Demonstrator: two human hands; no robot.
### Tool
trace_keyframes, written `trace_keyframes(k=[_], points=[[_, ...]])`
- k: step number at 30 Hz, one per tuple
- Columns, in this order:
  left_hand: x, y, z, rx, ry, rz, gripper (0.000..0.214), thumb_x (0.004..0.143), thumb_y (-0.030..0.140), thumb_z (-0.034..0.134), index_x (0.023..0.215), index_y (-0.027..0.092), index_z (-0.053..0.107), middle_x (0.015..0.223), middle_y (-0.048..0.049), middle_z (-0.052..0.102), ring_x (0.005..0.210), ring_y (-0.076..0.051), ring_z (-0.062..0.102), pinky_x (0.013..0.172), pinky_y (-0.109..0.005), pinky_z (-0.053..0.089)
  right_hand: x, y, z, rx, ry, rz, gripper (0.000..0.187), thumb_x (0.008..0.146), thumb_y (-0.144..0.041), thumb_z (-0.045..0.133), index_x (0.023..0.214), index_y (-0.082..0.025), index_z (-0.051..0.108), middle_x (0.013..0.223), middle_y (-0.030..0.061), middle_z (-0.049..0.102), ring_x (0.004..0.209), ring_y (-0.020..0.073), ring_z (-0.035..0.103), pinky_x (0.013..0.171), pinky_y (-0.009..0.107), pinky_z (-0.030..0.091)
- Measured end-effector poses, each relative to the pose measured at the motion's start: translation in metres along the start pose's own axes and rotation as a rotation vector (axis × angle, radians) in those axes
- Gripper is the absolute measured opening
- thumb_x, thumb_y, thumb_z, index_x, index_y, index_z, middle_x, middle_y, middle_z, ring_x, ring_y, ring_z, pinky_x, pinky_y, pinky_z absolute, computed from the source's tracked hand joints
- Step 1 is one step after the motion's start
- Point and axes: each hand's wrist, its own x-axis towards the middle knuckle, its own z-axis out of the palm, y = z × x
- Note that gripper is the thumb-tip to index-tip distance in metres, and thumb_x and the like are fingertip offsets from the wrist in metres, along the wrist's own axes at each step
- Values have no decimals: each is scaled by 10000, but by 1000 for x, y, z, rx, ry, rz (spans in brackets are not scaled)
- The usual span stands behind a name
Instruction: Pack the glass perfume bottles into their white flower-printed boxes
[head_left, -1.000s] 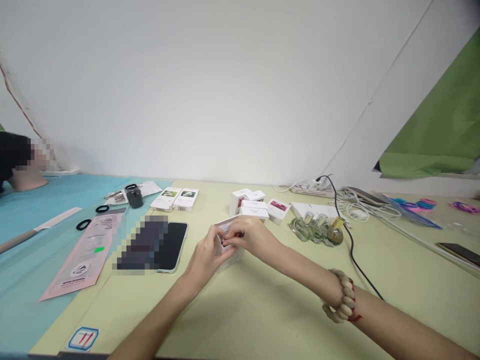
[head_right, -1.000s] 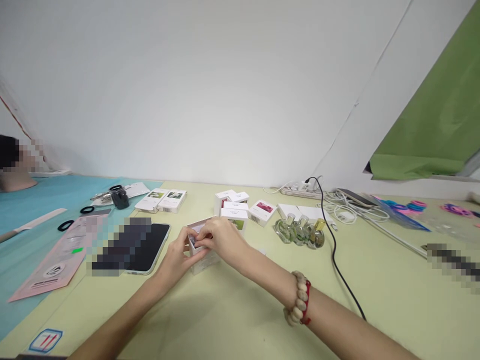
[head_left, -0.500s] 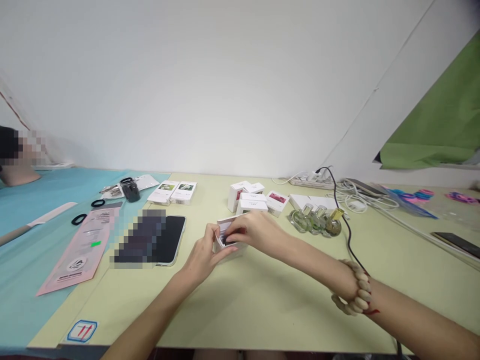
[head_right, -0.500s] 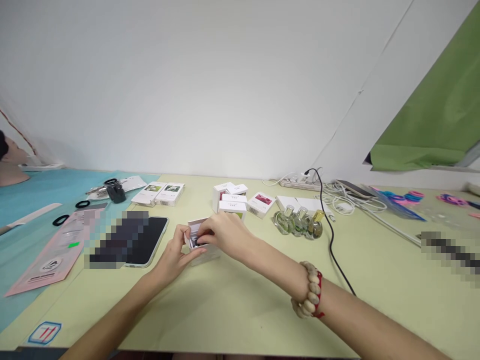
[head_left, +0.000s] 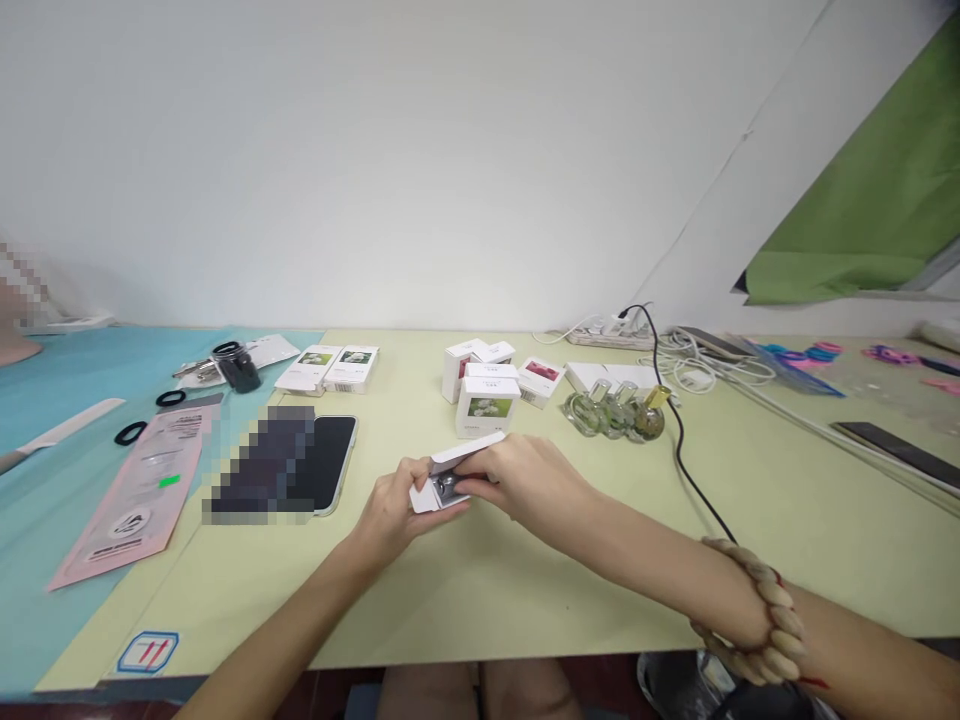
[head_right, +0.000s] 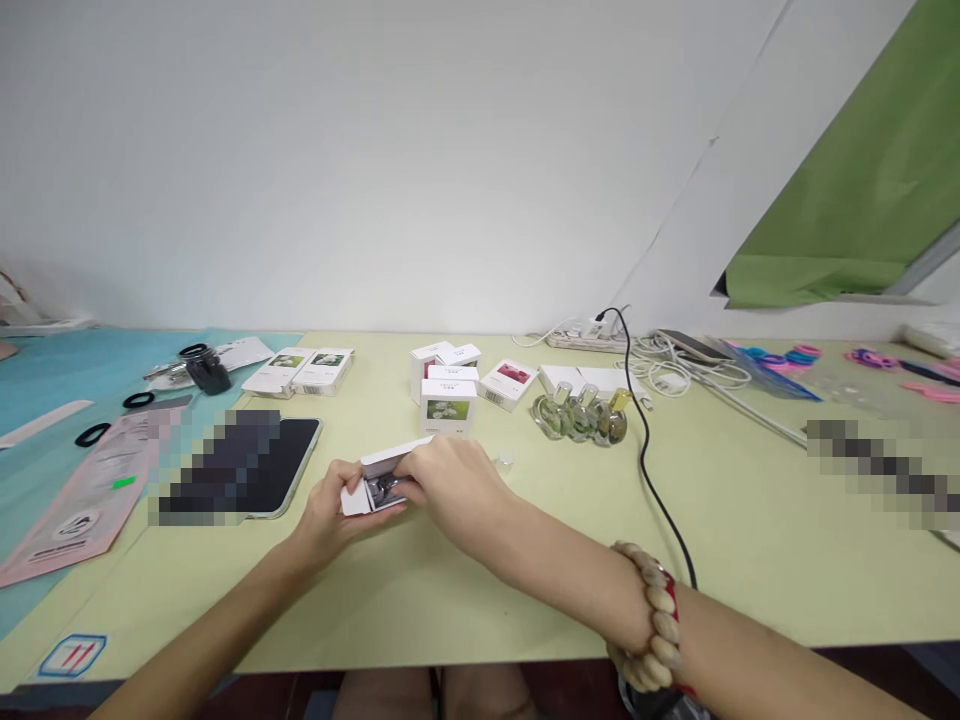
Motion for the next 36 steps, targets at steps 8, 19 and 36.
trace_keyframes(k=[8,19,36], points=[[0,0,2,-17,24,-72,340,760,334,588,791,209,273,687,56,429,517,-36,425,437,-122,336,18,-8,8,239,-31,53,174,778,-204,578,636,-182,677,496,-43,536,347,15,350,455,201,235],[-4,0,5,169,46,-35,269,804,324,530,872,205,298,724,15,522,515,-75,525,456,-165,388,23,6,27,593,-12,-1,168,727,-187,522,680,-144,678,584,0,618,417,63,493,406,165,318],[-2,1,18,47,193,-99,617,704,237,649,1152,195,227,1072,-111,503,794,-124,616,602,-227,497,-24,91,41,-100,-162,362,57,570,-160,617,607,-143,657,633,55,642,554,157,563,453,222,322]])
